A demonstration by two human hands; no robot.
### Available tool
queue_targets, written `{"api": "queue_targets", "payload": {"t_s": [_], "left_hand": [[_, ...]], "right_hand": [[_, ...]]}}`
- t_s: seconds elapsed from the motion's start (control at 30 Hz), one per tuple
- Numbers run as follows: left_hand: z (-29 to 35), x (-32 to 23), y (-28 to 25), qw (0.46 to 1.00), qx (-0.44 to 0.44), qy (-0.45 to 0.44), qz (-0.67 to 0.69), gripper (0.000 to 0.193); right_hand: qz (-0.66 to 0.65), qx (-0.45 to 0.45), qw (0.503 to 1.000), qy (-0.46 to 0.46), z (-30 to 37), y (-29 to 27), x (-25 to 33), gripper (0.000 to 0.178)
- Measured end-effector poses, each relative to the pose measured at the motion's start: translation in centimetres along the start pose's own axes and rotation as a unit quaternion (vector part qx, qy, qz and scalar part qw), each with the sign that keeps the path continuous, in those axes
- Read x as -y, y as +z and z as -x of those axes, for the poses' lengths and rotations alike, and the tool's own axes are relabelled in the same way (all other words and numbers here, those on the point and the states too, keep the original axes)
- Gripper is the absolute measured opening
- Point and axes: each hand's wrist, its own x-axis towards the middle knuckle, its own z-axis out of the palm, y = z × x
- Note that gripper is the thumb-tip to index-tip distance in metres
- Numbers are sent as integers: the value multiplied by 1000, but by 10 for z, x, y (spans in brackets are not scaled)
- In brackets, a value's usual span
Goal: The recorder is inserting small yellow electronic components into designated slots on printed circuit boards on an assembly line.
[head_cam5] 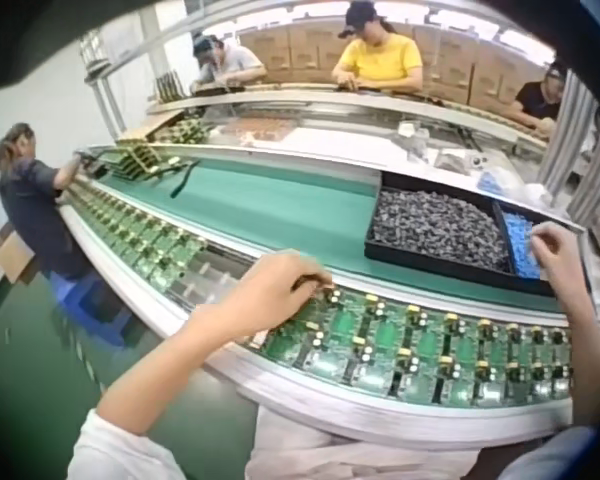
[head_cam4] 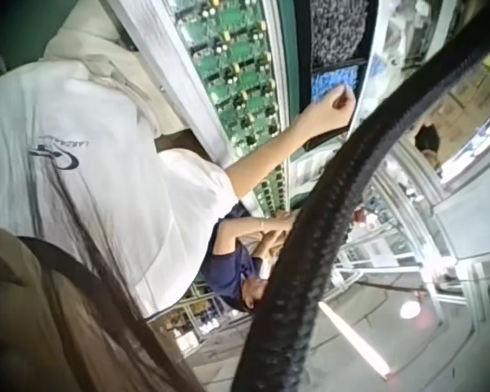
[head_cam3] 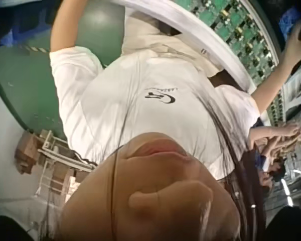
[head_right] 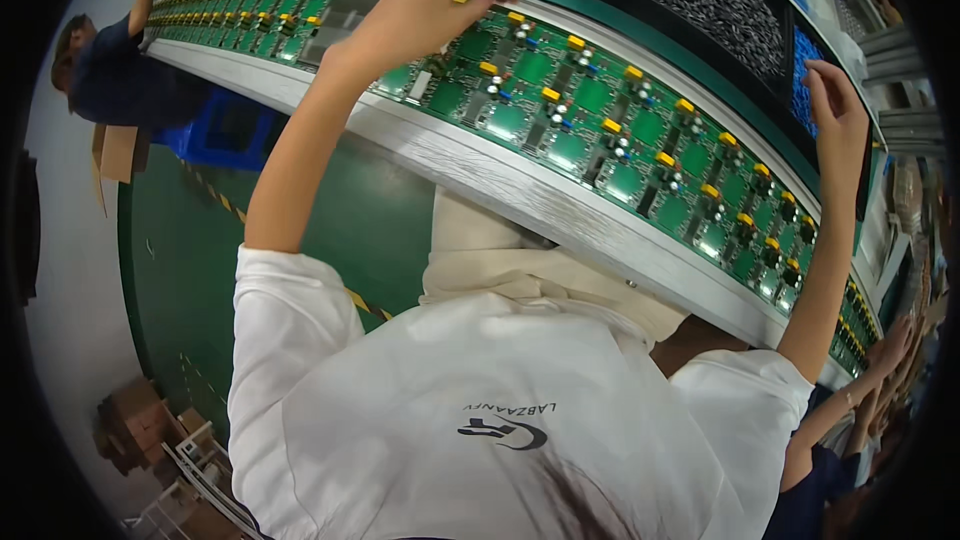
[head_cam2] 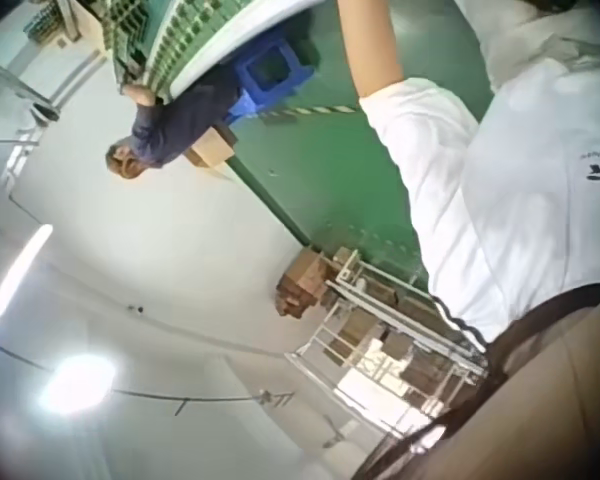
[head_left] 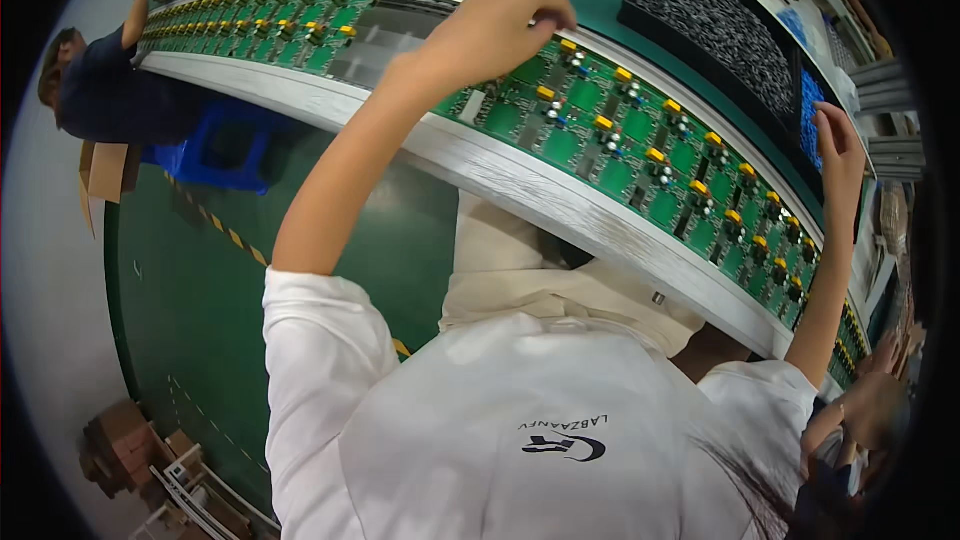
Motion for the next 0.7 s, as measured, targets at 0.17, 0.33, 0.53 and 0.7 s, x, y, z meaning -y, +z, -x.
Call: {"api": "queue_targets", "payload": {"t_s": [0.17, 0.33, 0.53, 0.7], "left_hand": [[-62, 29, -4, 995, -44, 85, -17, 9], [-134, 18, 45, 963, 97, 187, -171, 20], [-126, 1, 31, 952, 100, 148, -247, 14], [-117, 11, 38, 978, 15, 170, -123, 14]], "right_hand": [[-105, 219, 958, -154, 27, 104, 133, 15], [-108, 342, 907, -223, 42, 168, 205, 14], [-132, 334, 901, -244, 43, 191, 218, 11], [-81, 313, 897, -301, 39, 189, 216, 11]]}}
